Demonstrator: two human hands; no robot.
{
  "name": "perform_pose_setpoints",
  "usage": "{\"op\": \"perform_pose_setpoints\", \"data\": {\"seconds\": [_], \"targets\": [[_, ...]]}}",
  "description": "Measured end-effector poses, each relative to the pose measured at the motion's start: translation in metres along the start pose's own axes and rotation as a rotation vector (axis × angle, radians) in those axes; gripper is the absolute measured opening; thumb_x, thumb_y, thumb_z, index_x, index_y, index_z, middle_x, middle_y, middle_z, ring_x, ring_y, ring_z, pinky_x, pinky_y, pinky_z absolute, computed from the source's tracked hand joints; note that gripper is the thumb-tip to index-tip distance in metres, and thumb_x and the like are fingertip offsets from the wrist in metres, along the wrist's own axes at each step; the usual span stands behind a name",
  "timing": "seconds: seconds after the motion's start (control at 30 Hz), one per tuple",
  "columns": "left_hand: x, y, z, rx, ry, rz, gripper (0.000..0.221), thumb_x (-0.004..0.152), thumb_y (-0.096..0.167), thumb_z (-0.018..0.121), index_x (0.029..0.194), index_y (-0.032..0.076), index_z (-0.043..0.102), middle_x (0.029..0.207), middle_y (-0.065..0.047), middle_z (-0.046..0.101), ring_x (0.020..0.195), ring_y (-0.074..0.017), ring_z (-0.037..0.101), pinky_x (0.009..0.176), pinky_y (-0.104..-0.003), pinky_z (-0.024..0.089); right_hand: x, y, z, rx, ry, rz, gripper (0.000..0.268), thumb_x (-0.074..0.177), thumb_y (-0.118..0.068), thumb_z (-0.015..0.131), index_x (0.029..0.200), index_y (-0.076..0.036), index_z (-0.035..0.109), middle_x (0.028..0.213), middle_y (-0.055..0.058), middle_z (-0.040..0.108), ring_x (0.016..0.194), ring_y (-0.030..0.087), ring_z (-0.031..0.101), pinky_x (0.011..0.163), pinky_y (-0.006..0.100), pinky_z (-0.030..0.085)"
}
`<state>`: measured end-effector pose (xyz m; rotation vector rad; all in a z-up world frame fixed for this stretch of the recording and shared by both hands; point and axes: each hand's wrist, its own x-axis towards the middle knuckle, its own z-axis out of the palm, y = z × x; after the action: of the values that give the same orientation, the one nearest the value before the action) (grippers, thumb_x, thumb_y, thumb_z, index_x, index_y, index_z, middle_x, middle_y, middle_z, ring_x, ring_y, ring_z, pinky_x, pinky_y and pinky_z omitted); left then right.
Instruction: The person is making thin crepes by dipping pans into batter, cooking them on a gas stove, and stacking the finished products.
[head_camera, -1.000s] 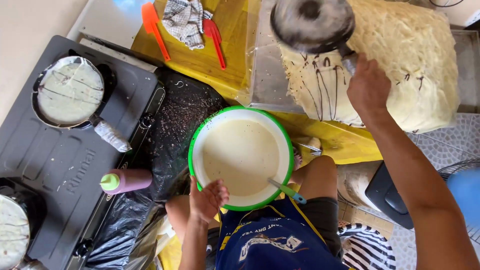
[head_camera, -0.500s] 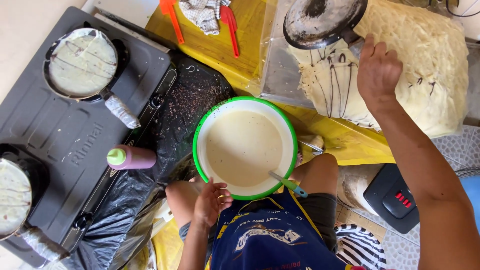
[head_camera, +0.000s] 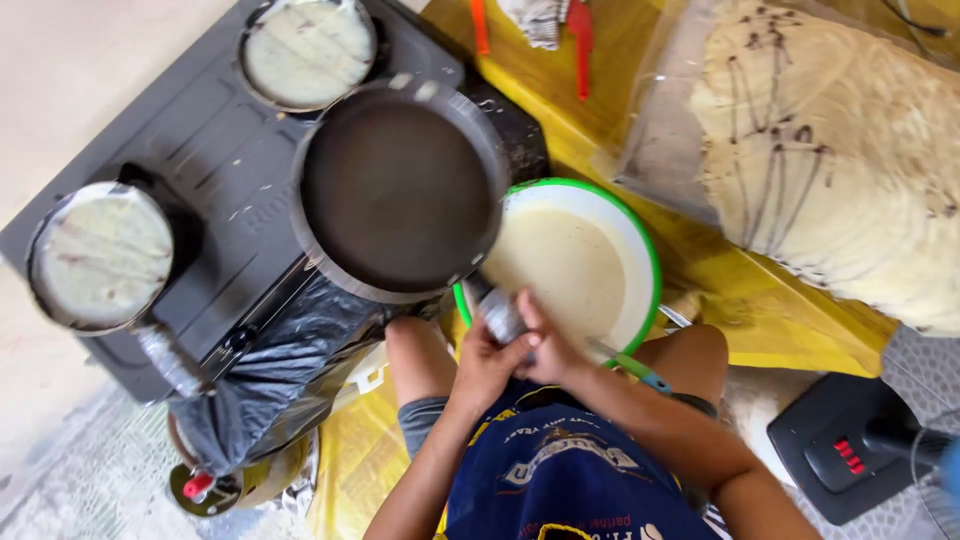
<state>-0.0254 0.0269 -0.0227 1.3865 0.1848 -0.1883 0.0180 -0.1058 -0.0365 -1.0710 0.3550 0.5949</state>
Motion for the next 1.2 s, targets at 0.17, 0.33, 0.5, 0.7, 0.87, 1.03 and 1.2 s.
{"op": "perform_pose_setpoints", "data": {"seconds": [0.17, 0.33, 0.5, 0.7, 0.87, 1.03, 1.2], "targets": [[-0.074, 0.009, -0.081, -0.118, 0.384, -0.011, 0.041, 0.075, 0.009, 0.093, 0.111, 0.003, 0.074, 0.089, -0.010, 0.074, 0.081, -0.0188, 0.066, 0.071, -0.038, 0.059, 0.024, 0.052, 0.088, -0.317, -0.321, -0.104, 0.072, 0.110, -0.055, 0.027, 0.085, -0.009, 0.077, 0.074, 0.009, 0.066, 0.070, 0.029, 0.065, 0.063, 0.044, 0.062], [-0.143, 0.011, -0.159, -0.053, 0.770, -0.089, 0.016, 0.093, 0.016, 0.077, 0.093, 0.004, 0.066, 0.054, -0.012, 0.061, 0.041, -0.0202, 0.062, 0.033, -0.027, 0.043, 0.138, 0.043, 0.105, -0.940, 0.164, -0.650, 0.093, 0.076, -0.024, 0.091, 0.153, -0.007, 0.041, 0.143, 0.029, 0.054, 0.124, 0.046, 0.060, 0.100, 0.056, 0.055], [-0.168, 0.015, -0.170, -0.068, 0.804, -0.141, 0.025, 0.091, 0.018, 0.078, 0.080, 0.001, 0.063, 0.048, -0.015, 0.059, 0.033, -0.0229, 0.059, 0.027, -0.031, 0.043, 0.190, 0.030, 0.160, -0.874, -0.010, -0.614, 0.115, 0.061, -0.037, 0.098, 0.152, -0.008, 0.032, 0.145, 0.030, 0.049, 0.135, 0.049, 0.048, 0.118, 0.056, 0.038], [-0.165, -0.005, -0.164, -0.050, 0.606, -0.351, 0.031, 0.094, 0.025, 0.075, 0.079, 0.000, 0.063, 0.049, -0.015, 0.060, 0.035, -0.0227, 0.062, 0.030, -0.031, 0.049, 0.167, -0.023, 0.118, -0.812, 0.018, -0.807, 0.088, 0.075, -0.023, 0.094, 0.142, -0.005, 0.040, 0.128, 0.030, 0.061, 0.124, 0.049, 0.059, 0.107, 0.060, 0.044], [-0.128, -0.036, -0.135, 0.006, 0.312, -0.489, 0.035, 0.092, 0.032, 0.079, 0.080, 0.003, 0.064, 0.050, -0.014, 0.061, 0.035, -0.0227, 0.063, 0.032, -0.030, 0.050, -0.001, -0.144, 0.108, -1.693, -0.055, -0.098, 0.098, 0.056, -0.071, 0.083, 0.128, -0.013, 0.053, 0.132, 0.027, 0.063, 0.129, 0.045, 0.058, 0.111, 0.057, 0.041], [-0.087, -0.047, -0.079, 0.138, -0.085, -0.597, 0.046, 0.092, 0.039, 0.077, 0.063, 0.007, 0.060, 0.051, -0.009, 0.061, 0.041, -0.0173, 0.064, 0.040, -0.026, 0.050, -0.019, -0.111, 0.007, -2.358, -0.344, 0.236, 0.088, 0.058, -0.085, 0.073, 0.122, -0.025, 0.067, 0.112, 0.010, 0.077, 0.112, 0.034, 0.073, 0.097, 0.049, 0.051], [-0.067, -0.054, -0.034, 0.182, -0.209, -0.627, 0.046, 0.088, 0.042, 0.079, 0.065, 0.006, 0.061, 0.051, -0.010, 0.060, 0.040, -0.0175, 0.064, 0.039, -0.026, 0.050, -0.044, -0.137, -0.031, -2.395, -0.048, 0.161, 0.078, 0.073, -0.071, 0.068, 0.123, -0.012, 0.067, 0.094, 0.013, 0.079, 0.098, 0.033, 0.077, 0.086, 0.044, 0.053]]}}
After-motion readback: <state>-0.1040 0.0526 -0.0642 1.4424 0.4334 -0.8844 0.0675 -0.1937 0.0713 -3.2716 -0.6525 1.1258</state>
